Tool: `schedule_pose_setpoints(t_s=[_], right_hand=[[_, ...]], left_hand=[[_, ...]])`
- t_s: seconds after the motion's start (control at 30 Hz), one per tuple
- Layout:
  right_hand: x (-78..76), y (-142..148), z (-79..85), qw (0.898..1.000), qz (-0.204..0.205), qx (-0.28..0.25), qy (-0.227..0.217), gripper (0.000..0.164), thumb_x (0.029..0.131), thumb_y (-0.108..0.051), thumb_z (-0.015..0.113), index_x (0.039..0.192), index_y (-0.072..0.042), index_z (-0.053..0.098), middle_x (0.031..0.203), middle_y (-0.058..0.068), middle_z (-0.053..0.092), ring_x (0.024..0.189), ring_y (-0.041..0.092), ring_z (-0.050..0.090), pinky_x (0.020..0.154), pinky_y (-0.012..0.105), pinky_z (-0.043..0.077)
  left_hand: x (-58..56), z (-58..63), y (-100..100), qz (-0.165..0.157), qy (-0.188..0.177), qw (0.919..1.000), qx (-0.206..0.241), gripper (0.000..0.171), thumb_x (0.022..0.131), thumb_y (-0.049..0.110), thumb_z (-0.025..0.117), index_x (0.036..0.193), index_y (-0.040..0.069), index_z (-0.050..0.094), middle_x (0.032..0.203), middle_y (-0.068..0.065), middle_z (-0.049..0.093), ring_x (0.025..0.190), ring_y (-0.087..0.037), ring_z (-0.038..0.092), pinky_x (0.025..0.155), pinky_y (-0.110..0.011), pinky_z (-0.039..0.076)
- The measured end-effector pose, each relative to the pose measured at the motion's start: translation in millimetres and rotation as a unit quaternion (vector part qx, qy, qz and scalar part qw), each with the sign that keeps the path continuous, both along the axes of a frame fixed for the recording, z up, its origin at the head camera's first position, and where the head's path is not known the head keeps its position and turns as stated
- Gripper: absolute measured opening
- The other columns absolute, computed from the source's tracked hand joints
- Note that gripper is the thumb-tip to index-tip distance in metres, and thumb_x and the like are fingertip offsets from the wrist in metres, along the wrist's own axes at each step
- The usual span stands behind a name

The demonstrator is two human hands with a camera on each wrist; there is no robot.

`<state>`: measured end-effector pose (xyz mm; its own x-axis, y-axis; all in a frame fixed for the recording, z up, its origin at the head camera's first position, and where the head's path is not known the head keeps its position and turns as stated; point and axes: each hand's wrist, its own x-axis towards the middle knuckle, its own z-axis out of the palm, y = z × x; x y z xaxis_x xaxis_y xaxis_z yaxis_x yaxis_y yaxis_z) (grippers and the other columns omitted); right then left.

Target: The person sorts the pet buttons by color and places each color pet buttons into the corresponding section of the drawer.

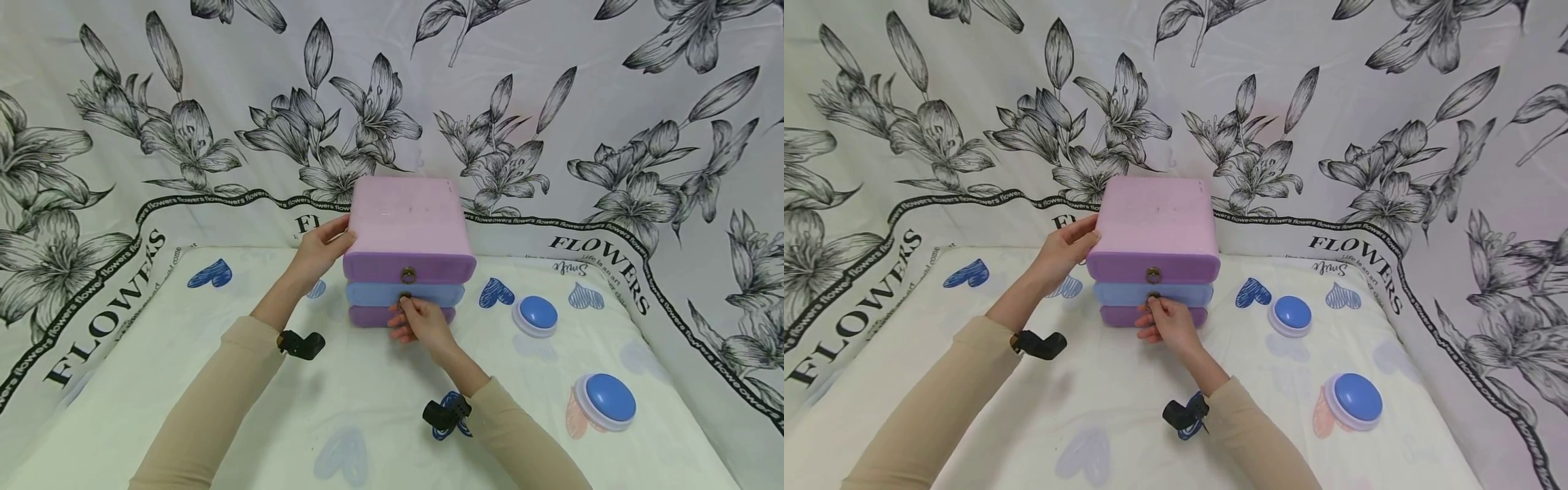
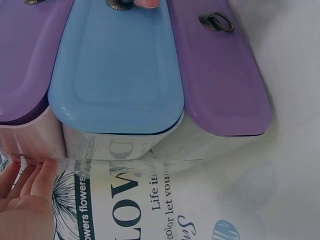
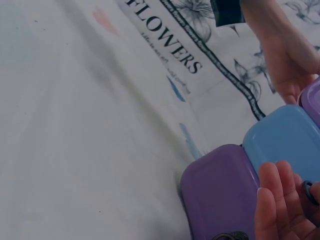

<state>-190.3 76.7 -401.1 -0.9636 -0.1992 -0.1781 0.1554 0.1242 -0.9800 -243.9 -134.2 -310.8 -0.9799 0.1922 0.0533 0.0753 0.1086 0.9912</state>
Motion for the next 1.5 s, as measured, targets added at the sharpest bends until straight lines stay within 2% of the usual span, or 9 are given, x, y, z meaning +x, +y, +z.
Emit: schedule_pose_setpoints(t_s=[0.17, 0.3, 0.6, 0.73, 0.93, 1.03, 1.3, 1.5], right_hand=[[-8.5, 1.1, -16.4, 1.000, -0.003, -0.013, -0.006, 0.044, 0.098, -0.032, 0.044, 0.109, 0.006, 0.062, 0.079, 0.004, 0.069, 0.058, 0.011, 0.065, 0.056, 0.029, 0.057], [-9.5, 0.0, -19.0, 1.000, -0.010, -0.018, -0.001, 0.045, 0.097, -0.035, 0.045, 0.107, 0.004, 0.063, 0.078, 0.004, 0.068, 0.057, 0.011, 0.065, 0.055, 0.027, 0.057], [-6.9, -1.0, -24.8, 0.999, -0.036, 0.002, 0.012, 0.039, 0.096, -0.036, 0.046, 0.103, -0.003, 0.066, 0.078, 0.005, 0.068, 0.060, 0.014, 0.066, 0.055, 0.029, 0.057], [-4.2, 1.1, -31.7, 0.999, -0.042, 0.024, 0.022, 0.038, 0.096, -0.035, 0.048, 0.105, -0.004, 0.066, 0.082, 0.007, 0.069, 0.063, 0.014, 0.067, 0.057, 0.030, 0.057], [0.7, 8.1, -44.7, 0.998, -0.048, 0.044, 0.024, 0.033, 0.096, -0.031, 0.050, 0.108, -0.004, 0.065, 0.092, 0.014, 0.068, 0.066, 0.015, 0.066, 0.057, 0.030, 0.057], [2.2, 11.4, -52.1, 0.997, -0.059, 0.052, 0.015, 0.030, 0.095, -0.026, 0.050, 0.110, -0.005, 0.064, 0.096, 0.015, 0.068, 0.068, 0.015, 0.065, 0.057, 0.031, 0.057], [3.5, 15.3, -65.1, 0.992, -0.103, 0.072, -0.007, 0.029, 0.093, -0.028, 0.054, 0.108, -0.005, 0.064, 0.092, 0.008, 0.066, 0.068, 0.011, 0.061, 0.056, 0.027, 0.056], [1.6, 13.4, -70.6, 0.994, -0.092, 0.056, -0.032, 0.030, 0.093, -0.025, 0.054, 0.110, -0.001, 0.061, 0.094, 0.009, 0.064, 0.070, 0.010, 0.061, 0.058, 0.027, 0.057]], left_hand=[[-0.5, -1.0, -0.2, 0.000, 0.002, 1.0000, 0.000, 0.055, 0.093, 0.021, 0.055, 0.142, 0.008, 0.035, 0.146, -0.010, 0.035, 0.131, -0.025, 0.038, 0.105, -0.035, 0.039], [-2.8, -3.2, -0.7, -0.002, 0.003, 1.0000, 0.000, 0.056, 0.093, 0.022, 0.055, 0.143, 0.008, 0.034, 0.146, -0.010, 0.034, 0.132, -0.026, 0.037, 0.105, -0.037, 0.038], [-17.9, -23.0, -3.3, 0.011, 0.005, 0.9999, 0.007, 0.054, 0.091, 0.029, 0.058, 0.140, 0.017, 0.040, 0.145, -0.003, 0.037, 0.130, -0.021, 0.041, 0.105, -0.036, 0.038], [-16.4, -21.7, -3.0, 0.013, 0.004, 0.9999, 0.003, 0.054, 0.090, 0.030, 0.059, 0.140, 0.018, 0.041, 0.145, -0.002, 0.038, 0.130, -0.021, 0.041, 0.105, -0.036, 0.038], [-6.5, -7.9, -1.6, 0.008, -0.002, 1.0000, 0.002, 0.055, 0.091, 0.023, 0.057, 0.142, 0.012, 0.037, 0.146, -0.007, 0.035, 0.131, -0.024, 0.039, 0.106, -0.038, 0.037], [-4.0, -4.7, -1.0, 0.008, -0.005, 1.0000, 0.000, 0.055, 0.092, 0.022, 0.056, 0.142, 0.010, 0.037, 0.146, -0.008, 0.035, 0.131, -0.024, 0.039, 0.106, -0.038, 0.037], [-16.2, -20.7, -3.8, 0.016, 0.003, 0.9999, 0.002, 0.055, 0.090, 0.029, 0.059, 0.140, 0.017, 0.041, 0.145, -0.002, 0.038, 0.130, -0.020, 0.041, 0.106, -0.036, 0.038], [-17.5, -23.1, -3.9, 0.016, 0.003, 0.9998, 0.006, 0.055, 0.090, 0.029, 0.059, 0.140, 0.017, 0.040, 0.145, -0.003, 0.037, 0.130, -0.020, 0.040, 0.105, -0.035, 0.038]])
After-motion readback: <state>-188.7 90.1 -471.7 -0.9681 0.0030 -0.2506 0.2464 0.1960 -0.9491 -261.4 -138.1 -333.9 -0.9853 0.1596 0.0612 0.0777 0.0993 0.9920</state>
